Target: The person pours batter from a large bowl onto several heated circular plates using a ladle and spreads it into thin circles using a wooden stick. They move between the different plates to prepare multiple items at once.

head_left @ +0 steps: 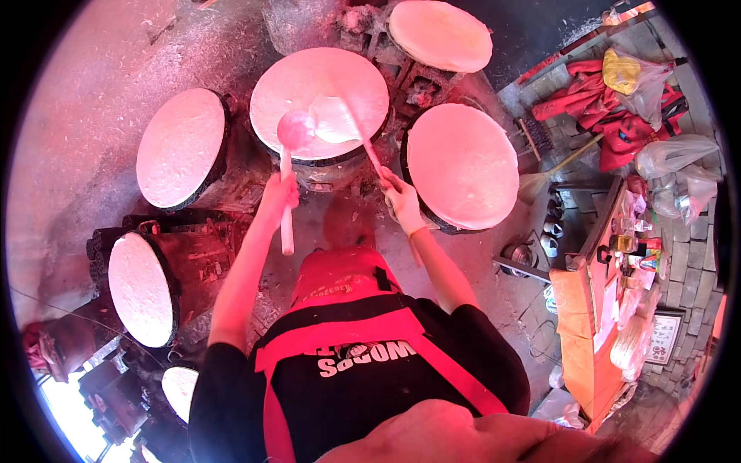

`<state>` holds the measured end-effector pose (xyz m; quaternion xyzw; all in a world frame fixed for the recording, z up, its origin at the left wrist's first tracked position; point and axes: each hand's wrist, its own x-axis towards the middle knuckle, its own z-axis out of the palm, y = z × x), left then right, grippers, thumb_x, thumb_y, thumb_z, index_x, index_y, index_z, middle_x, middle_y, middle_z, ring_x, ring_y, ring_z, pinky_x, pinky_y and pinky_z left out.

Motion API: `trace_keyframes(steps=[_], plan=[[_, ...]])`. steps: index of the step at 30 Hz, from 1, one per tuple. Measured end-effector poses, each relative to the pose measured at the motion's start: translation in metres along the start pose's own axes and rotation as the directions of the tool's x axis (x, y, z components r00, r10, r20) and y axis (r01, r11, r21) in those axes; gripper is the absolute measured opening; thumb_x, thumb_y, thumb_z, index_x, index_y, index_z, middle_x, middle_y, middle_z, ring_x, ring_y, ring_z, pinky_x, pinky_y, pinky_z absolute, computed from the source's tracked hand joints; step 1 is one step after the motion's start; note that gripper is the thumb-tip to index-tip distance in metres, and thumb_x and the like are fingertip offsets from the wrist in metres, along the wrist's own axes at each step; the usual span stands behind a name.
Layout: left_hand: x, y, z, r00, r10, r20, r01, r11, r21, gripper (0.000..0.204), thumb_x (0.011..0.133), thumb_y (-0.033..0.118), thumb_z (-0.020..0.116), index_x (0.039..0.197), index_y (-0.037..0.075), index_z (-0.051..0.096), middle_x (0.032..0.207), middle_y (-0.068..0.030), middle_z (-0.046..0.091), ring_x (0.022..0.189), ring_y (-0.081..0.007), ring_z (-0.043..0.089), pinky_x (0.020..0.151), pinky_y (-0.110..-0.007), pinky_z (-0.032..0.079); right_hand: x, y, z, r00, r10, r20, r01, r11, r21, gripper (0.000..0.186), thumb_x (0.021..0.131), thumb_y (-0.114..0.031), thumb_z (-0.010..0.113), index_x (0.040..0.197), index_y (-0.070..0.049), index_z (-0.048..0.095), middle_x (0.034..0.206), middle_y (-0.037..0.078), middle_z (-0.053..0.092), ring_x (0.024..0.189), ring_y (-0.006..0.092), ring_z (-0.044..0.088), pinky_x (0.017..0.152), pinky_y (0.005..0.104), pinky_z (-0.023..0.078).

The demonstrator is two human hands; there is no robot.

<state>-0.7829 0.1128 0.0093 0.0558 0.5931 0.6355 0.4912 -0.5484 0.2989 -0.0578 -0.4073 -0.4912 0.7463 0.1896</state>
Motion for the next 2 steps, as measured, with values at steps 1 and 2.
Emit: trace_keyframes(steps=[1, 2], plan=[[0.018, 0.001, -0.003, 0.998, 0.052, 0.033, -0.053, 0.998, 0.027, 0.014, 0.093, 0.017, 0.054, 0.091, 0.009, 0.043, 0.071, 0.0021, 0.044, 0.052, -0.0062, 0.042, 0.043, -0.021, 0.034, -0.004, 0.006, 0.005, 0.996, -0.023, -0.086, 0.027, 0.998, 0.048, 0.042, 0.088, -0.023, 0.065, 0.129, -0.017, 0.055, 0.061, -0.009, 0.047, 0.041, 0.0016, 0.034, 0.036, 0.0211, 0.025], [0.043, -0.004, -0.002, 1.000, 0.015, -0.008, -0.015, 1.000, 0.023, 0.015, 0.093, 0.017, 0.055, 0.093, 0.008, 0.043, 0.070, 0.0003, 0.044, 0.053, -0.0075, 0.043, 0.044, -0.021, 0.036, -0.007, 0.010, 0.011, 0.983, -0.045, -0.180, 0.062, 0.994, 0.091, 0.043, 0.088, -0.025, 0.066, 0.129, -0.018, 0.055, 0.060, -0.009, 0.048, 0.040, 0.0017, 0.034, 0.036, 0.0215, 0.025]])
